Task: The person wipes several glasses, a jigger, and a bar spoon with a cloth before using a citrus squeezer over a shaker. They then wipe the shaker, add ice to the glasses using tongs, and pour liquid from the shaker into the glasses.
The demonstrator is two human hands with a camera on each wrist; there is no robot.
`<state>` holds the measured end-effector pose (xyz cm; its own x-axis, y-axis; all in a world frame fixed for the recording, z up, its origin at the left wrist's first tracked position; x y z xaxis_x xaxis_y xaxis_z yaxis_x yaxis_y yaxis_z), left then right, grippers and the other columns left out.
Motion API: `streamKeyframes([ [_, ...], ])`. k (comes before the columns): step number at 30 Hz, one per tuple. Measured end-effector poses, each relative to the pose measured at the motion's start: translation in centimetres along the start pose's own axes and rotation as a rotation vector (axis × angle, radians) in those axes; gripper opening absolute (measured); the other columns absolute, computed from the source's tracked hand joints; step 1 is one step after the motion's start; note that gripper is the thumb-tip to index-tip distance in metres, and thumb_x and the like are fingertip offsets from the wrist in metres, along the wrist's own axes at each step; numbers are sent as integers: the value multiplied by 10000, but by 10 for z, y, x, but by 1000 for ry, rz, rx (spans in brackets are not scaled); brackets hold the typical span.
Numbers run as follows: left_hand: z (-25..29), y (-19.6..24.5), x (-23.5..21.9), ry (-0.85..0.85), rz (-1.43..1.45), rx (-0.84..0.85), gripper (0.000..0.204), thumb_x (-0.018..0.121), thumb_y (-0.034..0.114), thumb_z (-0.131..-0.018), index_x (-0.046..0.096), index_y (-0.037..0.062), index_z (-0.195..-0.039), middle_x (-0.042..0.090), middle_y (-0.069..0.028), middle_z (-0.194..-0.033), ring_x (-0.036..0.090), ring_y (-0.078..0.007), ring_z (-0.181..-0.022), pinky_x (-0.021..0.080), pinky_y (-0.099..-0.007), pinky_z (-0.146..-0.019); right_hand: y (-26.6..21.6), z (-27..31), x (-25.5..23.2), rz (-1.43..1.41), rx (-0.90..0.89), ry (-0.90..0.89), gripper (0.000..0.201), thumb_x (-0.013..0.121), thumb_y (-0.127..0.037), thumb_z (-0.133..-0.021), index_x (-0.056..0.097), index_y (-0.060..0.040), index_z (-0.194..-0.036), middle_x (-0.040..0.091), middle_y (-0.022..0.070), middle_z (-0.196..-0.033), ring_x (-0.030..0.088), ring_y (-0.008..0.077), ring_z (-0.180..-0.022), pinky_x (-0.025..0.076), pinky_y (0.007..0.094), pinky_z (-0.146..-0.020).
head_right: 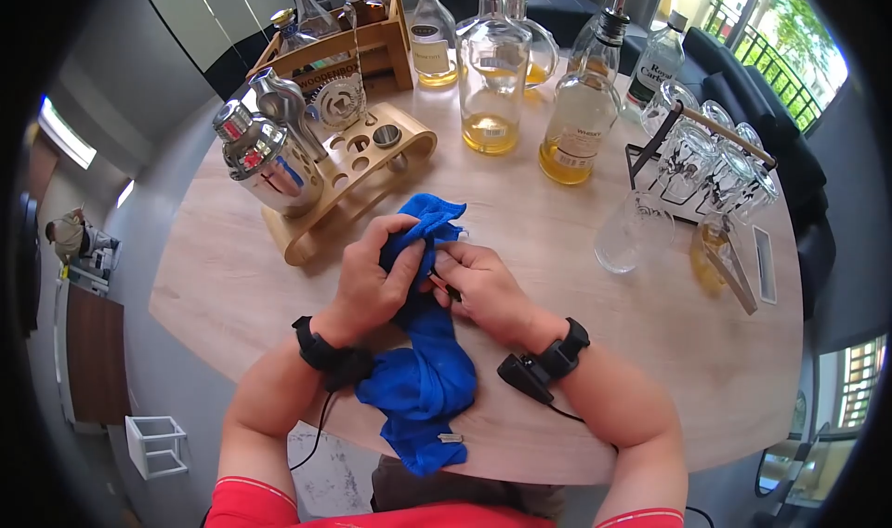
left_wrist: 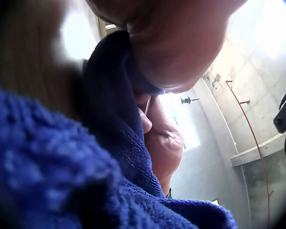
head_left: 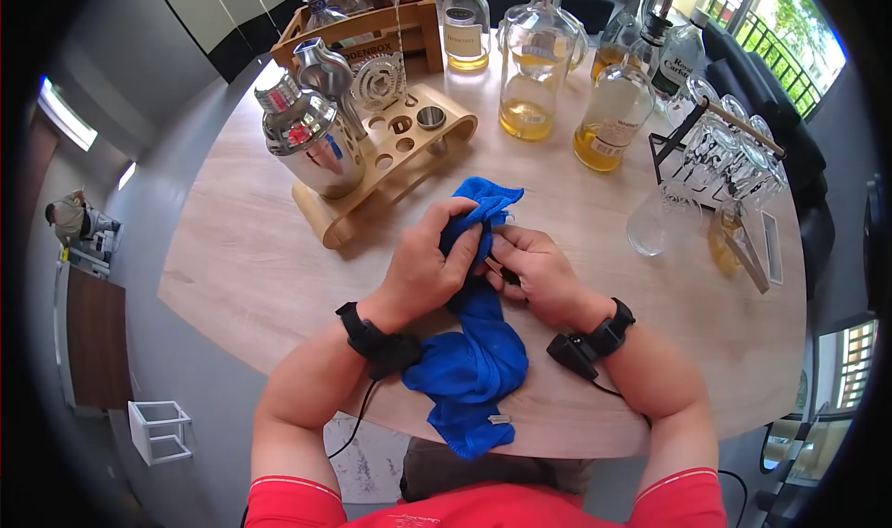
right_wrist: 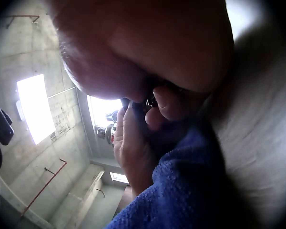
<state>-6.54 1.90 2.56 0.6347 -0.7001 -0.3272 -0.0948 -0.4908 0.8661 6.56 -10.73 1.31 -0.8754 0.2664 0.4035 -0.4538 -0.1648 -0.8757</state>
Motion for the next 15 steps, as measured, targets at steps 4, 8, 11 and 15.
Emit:
streamKeyframes([
  [4, 1, 0, -2, 130, -90, 79, 190, 620, 91, -996, 594, 25, -1172, 685, -46, -863, 627, -88, -758, 510, -255, -679, -4, 1, 1, -36, -4, -32, 224, 515, -257, -1073, 624, -63, -1102, 619, 15, -924, 532, 56, -717, 396, 195, -527],
  [8, 0, -18, -14, 220, 144, -60, 214, 618, 170, -1025, 597, 23, -1179, 683, -12, -955, 586, -79, -835, 500, -246, -736, -3, 2, 3, -93, -56, 25, 211, 574, -223, -1048, 624, -59, -1171, 619, 19, -951, 546, 64, -735, 422, 194, -538],
  [11, -2, -16, -13, 124, 451, -118, 242, 633, 181, -1023, 623, 26, -1208, 663, -9, -980, 590, -100, -886, 492, -253, -788, -2, 1, 2, -47, -134, 19, 258, 627, -174, -1016, 602, -51, -1241, 611, 26, -969, 554, 68, -747, 445, 198, -548],
  [15, 0, -9, -8, -39, 82, 219, 227, 654, 129, -994, 641, 18, -1192, 665, -71, -1034, 620, -156, -919, 499, -287, -806, -2, 1, -1, 69, -114, 10, 312, 654, -122, -985, 569, -41, -1273, 596, 38, -1002, 545, 64, -721, 437, 210, -539],
])
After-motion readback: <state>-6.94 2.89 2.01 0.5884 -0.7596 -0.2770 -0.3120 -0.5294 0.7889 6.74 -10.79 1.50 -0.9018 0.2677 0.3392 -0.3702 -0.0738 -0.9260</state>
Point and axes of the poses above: each hand's wrist, its own z-axis away from the middle knuckle, its own x-axis out of the palm, y = z × x, the point moved 1 cm from there along -z, towards the middle knuckle
